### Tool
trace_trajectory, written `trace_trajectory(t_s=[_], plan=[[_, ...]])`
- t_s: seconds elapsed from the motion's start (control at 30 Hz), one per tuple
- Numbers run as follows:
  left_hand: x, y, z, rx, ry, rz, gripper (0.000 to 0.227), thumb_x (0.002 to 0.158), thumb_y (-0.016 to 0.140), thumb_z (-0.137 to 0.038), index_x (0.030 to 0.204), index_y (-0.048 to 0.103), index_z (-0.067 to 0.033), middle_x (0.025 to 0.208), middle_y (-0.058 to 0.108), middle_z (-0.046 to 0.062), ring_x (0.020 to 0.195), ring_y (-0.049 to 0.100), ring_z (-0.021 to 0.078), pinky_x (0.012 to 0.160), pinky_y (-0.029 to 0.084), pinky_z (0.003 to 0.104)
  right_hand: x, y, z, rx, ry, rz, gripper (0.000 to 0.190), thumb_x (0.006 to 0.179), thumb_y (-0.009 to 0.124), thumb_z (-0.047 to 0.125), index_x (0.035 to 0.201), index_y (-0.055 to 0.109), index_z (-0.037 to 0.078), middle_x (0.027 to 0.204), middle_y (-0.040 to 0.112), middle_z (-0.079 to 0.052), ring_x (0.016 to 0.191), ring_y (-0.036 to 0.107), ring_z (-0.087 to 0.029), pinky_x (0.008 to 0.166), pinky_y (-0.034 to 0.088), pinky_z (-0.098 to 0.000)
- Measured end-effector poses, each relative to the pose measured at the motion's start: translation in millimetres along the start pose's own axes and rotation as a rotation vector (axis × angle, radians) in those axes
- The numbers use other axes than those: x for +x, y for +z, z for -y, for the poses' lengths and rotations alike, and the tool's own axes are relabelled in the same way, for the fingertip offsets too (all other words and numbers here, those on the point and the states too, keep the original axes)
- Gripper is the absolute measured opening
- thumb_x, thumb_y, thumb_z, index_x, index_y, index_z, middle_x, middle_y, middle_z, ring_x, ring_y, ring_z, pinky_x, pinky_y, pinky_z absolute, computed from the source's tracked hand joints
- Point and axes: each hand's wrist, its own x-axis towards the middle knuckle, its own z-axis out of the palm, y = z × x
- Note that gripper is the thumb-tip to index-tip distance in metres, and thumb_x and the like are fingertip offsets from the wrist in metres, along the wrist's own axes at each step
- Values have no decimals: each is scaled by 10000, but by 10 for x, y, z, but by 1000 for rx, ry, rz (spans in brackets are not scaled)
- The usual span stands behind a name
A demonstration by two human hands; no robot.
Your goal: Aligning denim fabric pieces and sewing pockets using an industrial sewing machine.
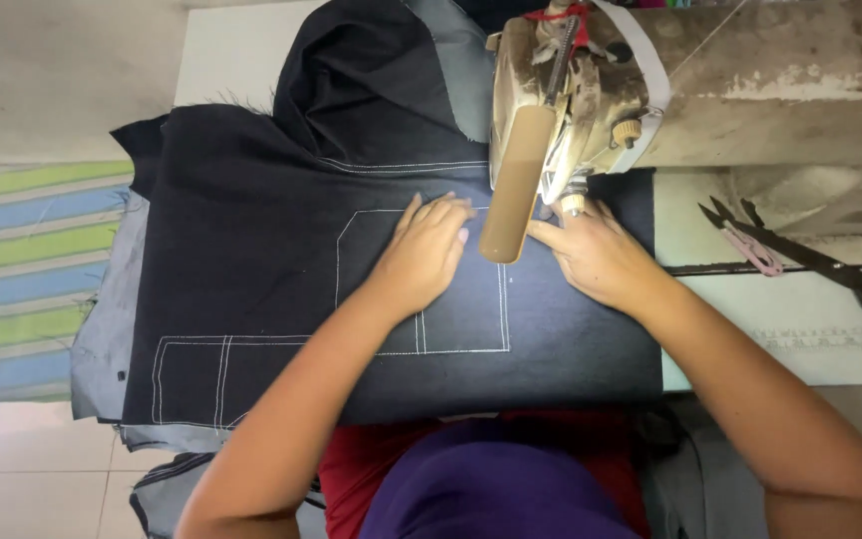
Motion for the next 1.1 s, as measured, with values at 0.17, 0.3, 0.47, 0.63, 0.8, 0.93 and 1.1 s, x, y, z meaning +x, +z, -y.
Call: trace_trajectory(t_s=[0.17,0.3,0.47,0.63,0.8,0.93,1.1], plan=[[-102,-46,-163,-11,42,-5,401,1041,453,-204,1417,522,-84,1453,547,135,1442,456,316,1218,279,572,84,-18,73,-87,-40,-90,299,1004,499,192,1248,661,255,1160,612,-114,1179,604,-341,969,481,-490],[-131,-8,-172,6,67,-28,419,1066,426,-230,1450,508,-83,1487,530,125,1466,434,294,1238,266,529,92,64,24,-149,-71,-100,278,1008,472,226,1217,646,287,1105,599,-75,1151,598,-313,993,450,-471],[-131,-47,-181,-41,59,-22,410,1081,399,-241,1448,507,-93,1473,536,116,1458,445,289,1239,270,522,49,217,-25,-142,-46,-113,248,1012,493,251,1186,669,262,1039,624,-78,1106,629,-326,993,450,-468],[-119,-79,-193,-30,57,14,433,1089,371,-258,1483,488,-120,1486,529,94,1471,431,273,1246,245,535,-17,316,-114,-187,-50,-123,239,989,506,319,1161,672,312,967,630,-48,1076,650,-296,981,449,-465],[-96,-169,-247,59,70,82,450,1091,355,-272,1508,498,-182,1490,549,37,1477,413,256,1230,202,609,6,201,-43,-170,-34,-75,266,992,484,288,1191,658,322,1050,618,-70,1131,622,-325,951,449,-485],[-87,-198,-286,134,80,106,463,1088,348,-283,1522,486,-199,1498,549,12,1482,399,248,1212,179,660,-24,160,-25,-152,-29,-69,329,973,498,268,1250,656,346,1091,609,-69,1150,610,-316,932,451,-487],[-68,-183,-288,210,127,98,454,1046,362,-237,1456,553,-199,1527,528,-20,1471,396,283,1133,195,786,-240,261,-183,-13,30,-3,399,939,499,162,1280,674,272,1159,659,-87,1208,617,-326,934,482,-503]])
